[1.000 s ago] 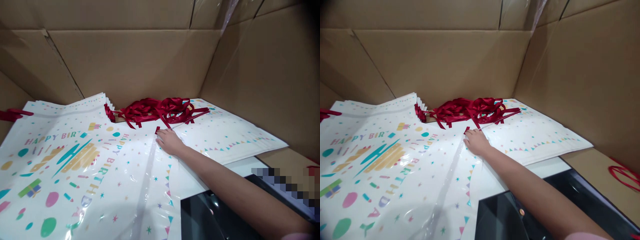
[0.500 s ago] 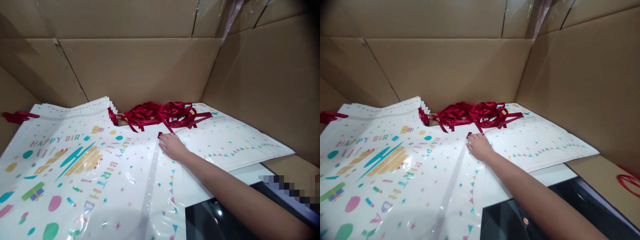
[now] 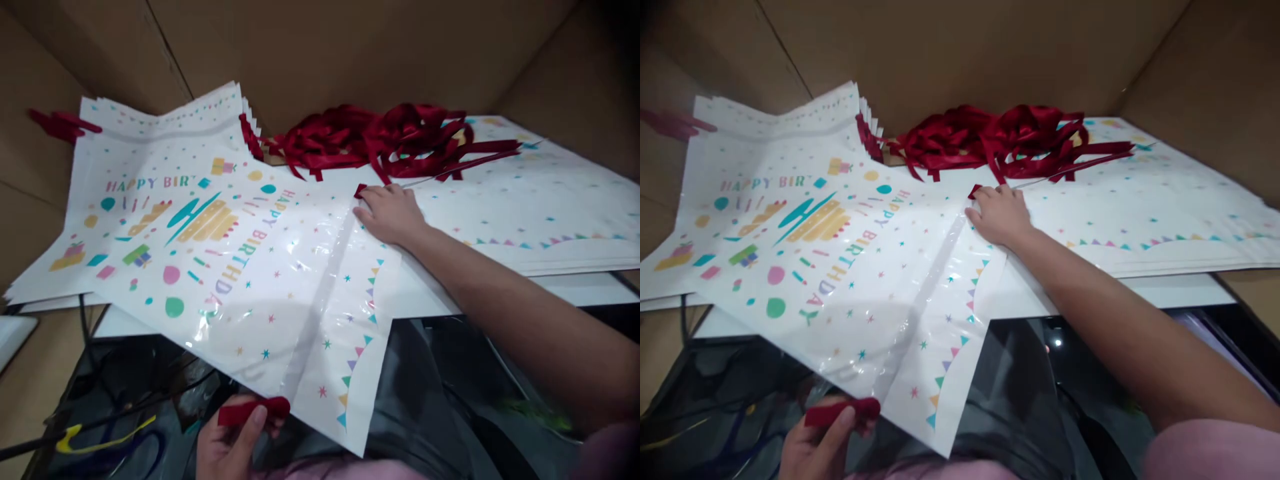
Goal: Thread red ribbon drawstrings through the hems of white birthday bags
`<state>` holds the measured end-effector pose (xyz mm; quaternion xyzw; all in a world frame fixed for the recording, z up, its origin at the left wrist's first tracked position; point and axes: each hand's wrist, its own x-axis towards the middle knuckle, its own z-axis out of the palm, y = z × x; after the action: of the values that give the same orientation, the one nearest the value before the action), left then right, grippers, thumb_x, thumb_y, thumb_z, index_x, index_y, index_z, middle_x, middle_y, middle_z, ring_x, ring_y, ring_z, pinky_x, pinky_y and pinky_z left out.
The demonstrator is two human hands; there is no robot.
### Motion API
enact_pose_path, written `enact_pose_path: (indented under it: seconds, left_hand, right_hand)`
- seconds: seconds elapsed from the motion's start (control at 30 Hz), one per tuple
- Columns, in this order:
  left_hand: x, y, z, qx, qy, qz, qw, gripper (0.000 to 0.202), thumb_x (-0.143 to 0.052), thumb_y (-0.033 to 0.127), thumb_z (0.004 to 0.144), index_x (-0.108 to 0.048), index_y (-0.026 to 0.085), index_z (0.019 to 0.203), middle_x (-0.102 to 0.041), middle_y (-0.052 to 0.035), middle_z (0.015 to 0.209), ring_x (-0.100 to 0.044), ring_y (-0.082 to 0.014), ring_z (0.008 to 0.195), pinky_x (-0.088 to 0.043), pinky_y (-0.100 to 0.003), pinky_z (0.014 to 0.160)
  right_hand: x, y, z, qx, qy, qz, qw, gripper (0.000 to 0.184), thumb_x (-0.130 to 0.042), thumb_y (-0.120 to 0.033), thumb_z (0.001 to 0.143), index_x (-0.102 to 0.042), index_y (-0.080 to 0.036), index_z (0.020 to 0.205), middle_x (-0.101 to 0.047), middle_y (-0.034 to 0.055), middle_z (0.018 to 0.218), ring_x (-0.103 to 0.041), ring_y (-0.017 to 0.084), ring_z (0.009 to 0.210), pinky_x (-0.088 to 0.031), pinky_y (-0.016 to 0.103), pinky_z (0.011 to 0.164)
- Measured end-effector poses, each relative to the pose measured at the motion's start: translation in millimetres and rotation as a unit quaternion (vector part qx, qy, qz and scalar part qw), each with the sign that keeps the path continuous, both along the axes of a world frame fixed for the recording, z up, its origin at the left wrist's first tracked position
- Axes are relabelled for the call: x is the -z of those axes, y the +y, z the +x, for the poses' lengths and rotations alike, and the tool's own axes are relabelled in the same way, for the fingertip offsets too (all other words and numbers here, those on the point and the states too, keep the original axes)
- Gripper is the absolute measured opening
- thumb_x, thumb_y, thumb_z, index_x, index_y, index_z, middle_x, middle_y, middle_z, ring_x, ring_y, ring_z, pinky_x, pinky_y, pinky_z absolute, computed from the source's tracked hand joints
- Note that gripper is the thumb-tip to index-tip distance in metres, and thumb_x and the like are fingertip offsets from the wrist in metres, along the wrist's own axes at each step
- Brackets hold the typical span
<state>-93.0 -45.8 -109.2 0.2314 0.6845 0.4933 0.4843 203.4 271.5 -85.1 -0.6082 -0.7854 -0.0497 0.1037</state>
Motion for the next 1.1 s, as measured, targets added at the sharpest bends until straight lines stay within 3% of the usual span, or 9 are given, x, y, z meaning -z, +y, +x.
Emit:
enact_pose_path:
  seconds: [0.1, 0.23, 0.37, 0.57, 0.7, 0.8, 0.87, 1.0, 1.1]
  left_hand:
    - [2.8, -0.6, -8.1, 0.061, 0.084, 0.072, 0.992, 0.033, -0.083, 0.044, 0.069, -0.073, 0.014, 0.06, -0.069, -0.0108, 0.073, -0.067, -0.0227, 0.069, -0.057, -0.029, 0.064]
    - [-1.9, -4.5, -12.0, 0.09, 0.199, 0.142, 0.966, 0.019, -0.08, 0.033, 0.074, -0.077, 0.016, 0.067, -0.069, -0.0106, 0.079, -0.068, -0.0219, 0.074, -0.057, -0.026, 0.065]
    - [-4.3, -6.3, -16.3, 0.101, 0.23, 0.165, 0.954, 0.018, -0.077, 0.031, 0.077, -0.077, 0.017, 0.066, -0.068, -0.0097, 0.077, -0.067, -0.02, 0.073, -0.055, -0.024, 0.063]
    - [-0.5, 2.9, -11.4, 0.054, 0.137, 0.177, 0.973, 0.018, -0.083, 0.03, 0.071, -0.075, 0.016, 0.064, -0.066, -0.0072, 0.07, -0.063, -0.0177, 0.066, -0.055, -0.025, 0.062]
    - [1.6, 17.3, 8.0, -0.079, -0.028, 0.109, 0.99, 0.029, -0.088, 0.039, 0.065, -0.073, 0.015, 0.071, -0.067, -0.0036, 0.068, -0.061, -0.0125, 0.059, -0.054, -0.022, 0.057]
    - [-0.1, 27.3, 22.2, -0.19, -0.113, 0.064, 0.973, 0.043, -0.094, 0.04, 0.053, -0.07, 0.017, 0.079, -0.07, -0.0019, 0.075, -0.062, -0.0123, 0.059, -0.054, -0.021, 0.053]
    - [-0.4, 28.8, 28.1, -0.229, -0.155, 0.07, 0.959, 0.047, -0.094, 0.042, 0.053, -0.068, 0.02, 0.085, -0.072, -0.0014, 0.083, -0.064, -0.0136, 0.062, -0.054, -0.022, 0.052]
    - [6.0, 17.8, 31.6, -0.204, -0.206, 0.114, 0.95, 0.049, -0.089, 0.046, 0.063, -0.069, 0.024, 0.102, -0.073, -0.0022, 0.094, -0.067, -0.0139, 0.072, -0.058, -0.024, 0.064]
    - [13.5, 9.5, 30.3, -0.178, -0.173, 0.12, 0.961, 0.041, -0.092, 0.035, 0.06, -0.071, 0.021, 0.092, -0.073, -0.0018, 0.087, -0.067, -0.0137, 0.073, -0.058, -0.024, 0.069]
  right_hand:
    - [1.8, -0.4, 1.5, 0.002, -0.012, 0.006, 1.0, 0.057, -0.034, -0.05, 0.098, -0.057, -0.014, 0.136, -0.053, 0.0145, 0.145, -0.046, 0.043, 0.124, -0.036, 0.062, 0.1]
    - [2.8, 0.3, 2.6, 0.011, -0.024, 0.0, 1.0, 0.06, -0.034, -0.052, 0.097, -0.056, -0.012, 0.136, -0.052, 0.0153, 0.145, -0.047, 0.043, 0.123, -0.036, 0.062, 0.1]
    - [6.2, 3.0, 4.4, 0.004, -0.014, 0.008, 1.0, 0.061, -0.032, -0.054, 0.097, -0.056, -0.014, 0.135, -0.054, 0.0155, 0.142, -0.048, 0.043, 0.12, -0.035, 0.063, 0.099]
    - [8.2, 4.8, 6.6, -0.003, -0.02, 0.0, 1.0, 0.064, -0.028, -0.055, 0.098, -0.054, -0.014, 0.14, -0.05, 0.0147, 0.148, -0.045, 0.045, 0.125, -0.034, 0.065, 0.1]
    - [8.8, 4.7, 7.2, -0.008, -0.015, 0.002, 1.0, 0.066, -0.025, -0.057, 0.099, -0.053, -0.014, 0.142, -0.05, 0.0151, 0.148, -0.043, 0.046, 0.127, -0.033, 0.067, 0.1]
    - [9.3, 4.3, 7.3, -0.002, -0.014, -0.002, 1.0, 0.066, -0.025, -0.057, 0.099, -0.051, -0.015, 0.144, -0.048, 0.015, 0.149, -0.042, 0.045, 0.128, -0.033, 0.067, 0.102]
    - [9.4, 4.1, 7.1, 0.002, -0.013, -0.006, 1.0, 0.066, -0.025, -0.056, 0.099, -0.049, -0.015, 0.145, -0.047, 0.0145, 0.15, -0.041, 0.045, 0.129, -0.032, 0.067, 0.102]
    - [10.1, 4.5, 7.1, 0.0, -0.009, -0.008, 1.0, 0.067, -0.025, -0.056, 0.099, -0.049, -0.014, 0.144, -0.046, 0.0155, 0.151, -0.041, 0.046, 0.128, -0.032, 0.067, 0.101]
    - [11.7, 5.5, 7.2, -0.002, -0.001, 0.0, 1.0, 0.065, -0.025, -0.056, 0.099, -0.051, -0.014, 0.142, -0.047, 0.0162, 0.149, -0.042, 0.046, 0.126, -0.033, 0.067, 0.1]
